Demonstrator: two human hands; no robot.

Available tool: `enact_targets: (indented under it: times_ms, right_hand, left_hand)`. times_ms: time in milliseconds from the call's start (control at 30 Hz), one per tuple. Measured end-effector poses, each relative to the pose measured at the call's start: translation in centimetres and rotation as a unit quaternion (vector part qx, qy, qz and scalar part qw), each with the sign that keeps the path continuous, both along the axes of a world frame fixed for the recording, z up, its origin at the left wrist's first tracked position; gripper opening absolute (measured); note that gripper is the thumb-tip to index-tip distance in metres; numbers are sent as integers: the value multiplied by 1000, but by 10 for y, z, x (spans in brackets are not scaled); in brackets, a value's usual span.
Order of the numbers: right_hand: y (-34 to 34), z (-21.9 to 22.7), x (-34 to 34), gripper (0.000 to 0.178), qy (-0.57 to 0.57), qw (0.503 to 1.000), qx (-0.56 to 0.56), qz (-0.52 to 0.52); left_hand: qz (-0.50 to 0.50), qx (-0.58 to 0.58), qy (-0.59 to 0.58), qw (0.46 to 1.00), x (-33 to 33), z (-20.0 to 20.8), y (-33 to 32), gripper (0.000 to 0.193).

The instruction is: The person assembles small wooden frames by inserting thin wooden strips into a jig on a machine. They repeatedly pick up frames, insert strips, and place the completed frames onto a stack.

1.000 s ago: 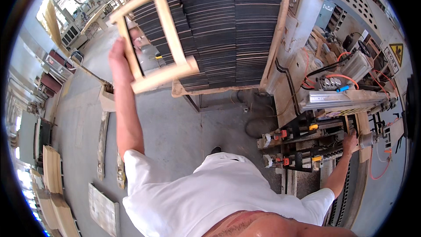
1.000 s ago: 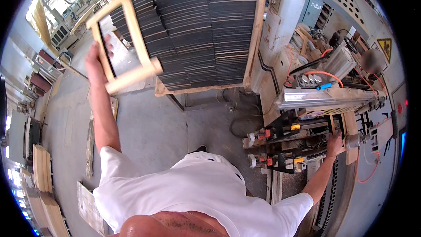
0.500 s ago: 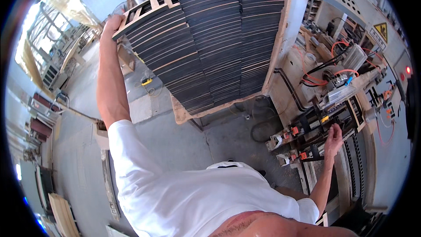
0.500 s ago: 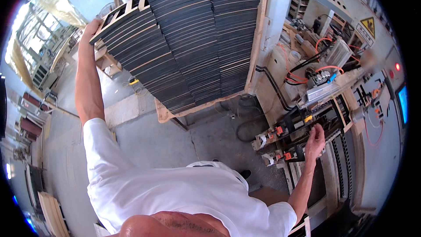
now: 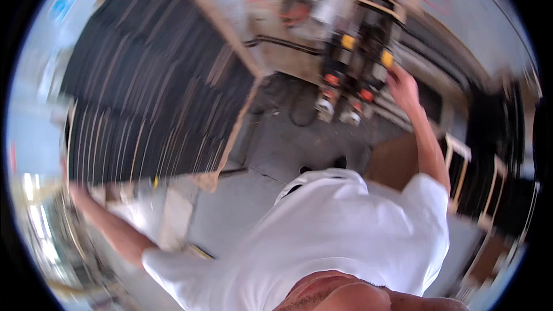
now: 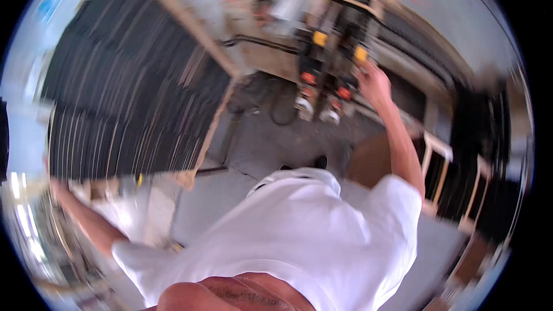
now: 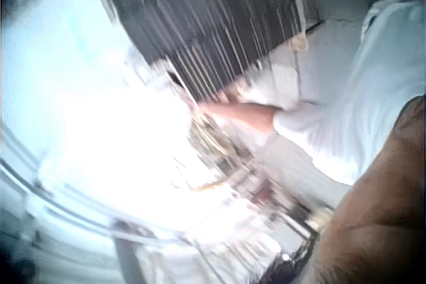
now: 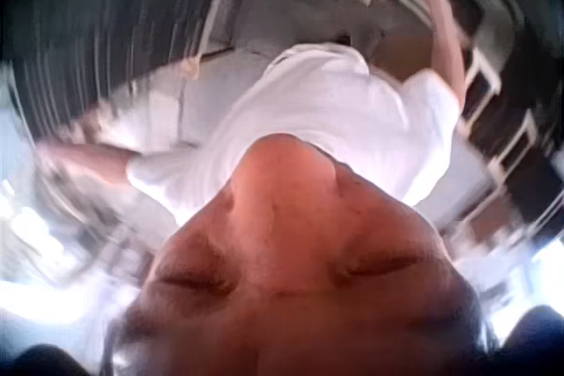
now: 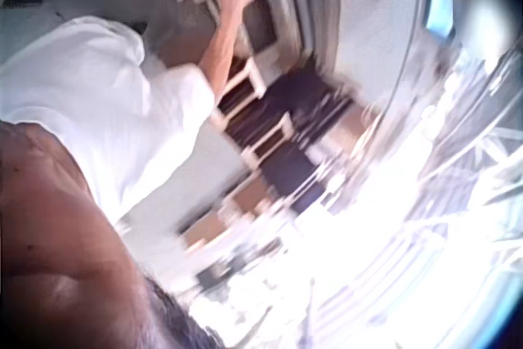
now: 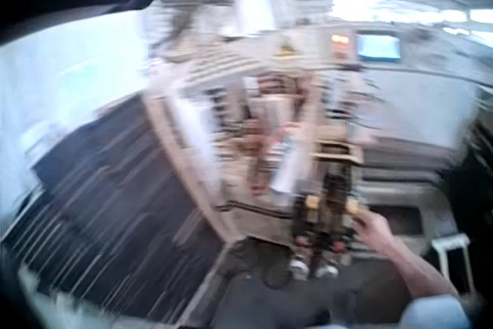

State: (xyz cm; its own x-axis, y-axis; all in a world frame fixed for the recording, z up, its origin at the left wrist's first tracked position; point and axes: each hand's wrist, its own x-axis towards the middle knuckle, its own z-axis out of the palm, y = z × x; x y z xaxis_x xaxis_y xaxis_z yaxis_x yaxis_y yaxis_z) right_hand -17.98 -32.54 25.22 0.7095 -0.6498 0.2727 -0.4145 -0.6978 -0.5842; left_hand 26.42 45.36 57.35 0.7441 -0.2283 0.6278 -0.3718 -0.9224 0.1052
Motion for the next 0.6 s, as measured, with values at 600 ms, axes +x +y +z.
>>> enact_targets:
  times_ms: [600]
  right_hand:
    - [-35,44,-242,26,108,971,-99,-186]
  left_hand:
    - [126,-301,410,852,-256,-488,-162,35]
